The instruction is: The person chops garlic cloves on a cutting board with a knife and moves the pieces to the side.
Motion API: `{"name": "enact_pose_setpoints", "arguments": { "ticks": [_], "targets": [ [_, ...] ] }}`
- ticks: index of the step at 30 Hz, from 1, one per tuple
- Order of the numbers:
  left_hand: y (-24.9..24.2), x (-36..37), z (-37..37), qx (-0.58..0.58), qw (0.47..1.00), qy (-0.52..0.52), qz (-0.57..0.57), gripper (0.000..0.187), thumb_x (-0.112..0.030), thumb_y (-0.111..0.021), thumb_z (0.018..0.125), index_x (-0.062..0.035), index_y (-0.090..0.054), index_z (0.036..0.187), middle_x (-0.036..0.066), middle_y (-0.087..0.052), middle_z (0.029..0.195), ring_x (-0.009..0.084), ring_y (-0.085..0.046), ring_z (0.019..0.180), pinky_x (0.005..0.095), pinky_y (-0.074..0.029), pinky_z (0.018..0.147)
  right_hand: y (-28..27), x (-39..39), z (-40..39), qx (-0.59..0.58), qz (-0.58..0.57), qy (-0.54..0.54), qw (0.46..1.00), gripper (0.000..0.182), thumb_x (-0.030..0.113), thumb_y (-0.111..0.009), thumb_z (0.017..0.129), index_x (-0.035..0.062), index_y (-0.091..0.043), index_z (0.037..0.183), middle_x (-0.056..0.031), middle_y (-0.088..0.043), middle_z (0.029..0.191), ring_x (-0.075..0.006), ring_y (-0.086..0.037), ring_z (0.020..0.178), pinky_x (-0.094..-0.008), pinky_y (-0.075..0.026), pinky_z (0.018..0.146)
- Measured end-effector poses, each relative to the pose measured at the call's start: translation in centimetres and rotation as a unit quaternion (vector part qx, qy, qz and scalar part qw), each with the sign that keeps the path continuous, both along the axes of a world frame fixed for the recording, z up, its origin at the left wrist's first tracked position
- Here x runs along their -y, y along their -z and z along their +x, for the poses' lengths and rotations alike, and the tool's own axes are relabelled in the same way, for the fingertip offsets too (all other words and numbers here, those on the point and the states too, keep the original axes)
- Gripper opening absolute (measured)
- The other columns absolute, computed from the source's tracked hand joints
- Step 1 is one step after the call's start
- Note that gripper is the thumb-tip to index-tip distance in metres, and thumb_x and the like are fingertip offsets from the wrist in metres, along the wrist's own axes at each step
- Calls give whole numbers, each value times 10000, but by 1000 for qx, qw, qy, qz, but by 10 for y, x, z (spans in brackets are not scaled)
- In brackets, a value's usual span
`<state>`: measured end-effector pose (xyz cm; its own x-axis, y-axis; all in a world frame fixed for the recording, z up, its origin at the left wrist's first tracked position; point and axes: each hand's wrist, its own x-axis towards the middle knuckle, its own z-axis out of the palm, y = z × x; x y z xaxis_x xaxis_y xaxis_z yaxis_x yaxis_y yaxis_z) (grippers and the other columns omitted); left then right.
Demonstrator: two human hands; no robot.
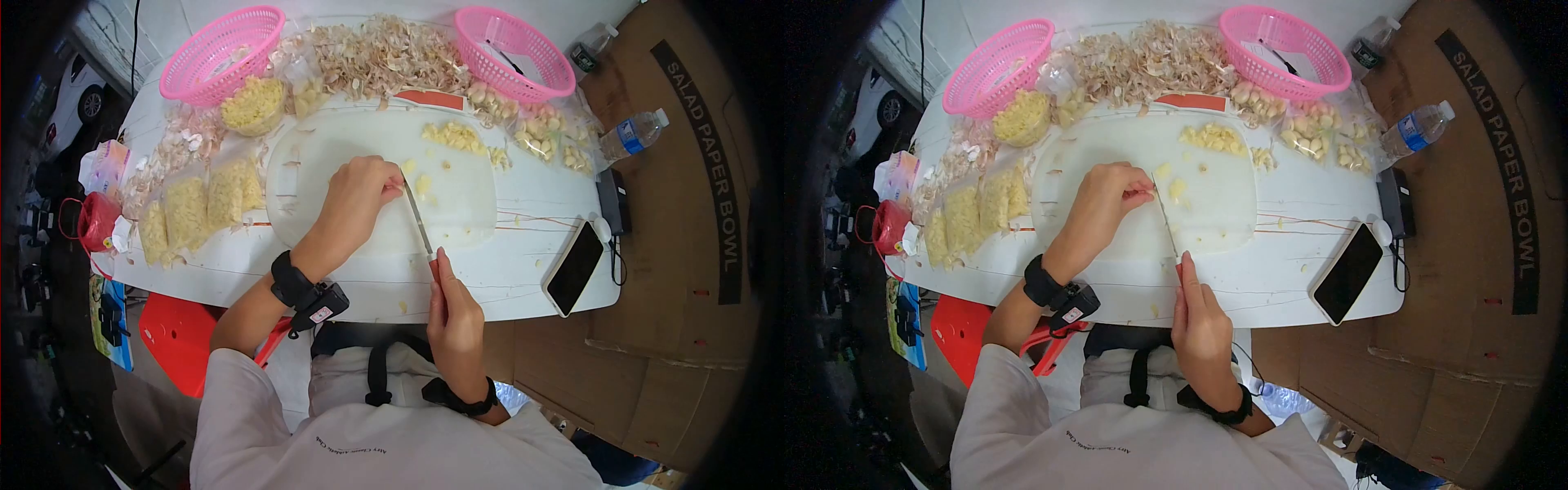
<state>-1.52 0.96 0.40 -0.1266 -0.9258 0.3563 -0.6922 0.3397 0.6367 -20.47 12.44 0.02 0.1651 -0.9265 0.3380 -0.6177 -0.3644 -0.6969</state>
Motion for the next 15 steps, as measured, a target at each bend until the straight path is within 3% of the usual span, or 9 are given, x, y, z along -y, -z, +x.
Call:
{"name": "enact_pose_setpoints", "arguments": {
  "ticks": [15],
  "targets": [
    [0, 1, 0, 5, 1000, 2, 2, 98, -3, -745, 749, 27, -697, 829, 182, -657, 781, 308, -664, 706, 369, -523, 649, 15, 21, 9, -94, 17, 17, 995, 535, 30, -576, 924, 78, -454, 1443, -148, -604, 830, -358, -602, 619, -417, -501, 536]
  ]
}}
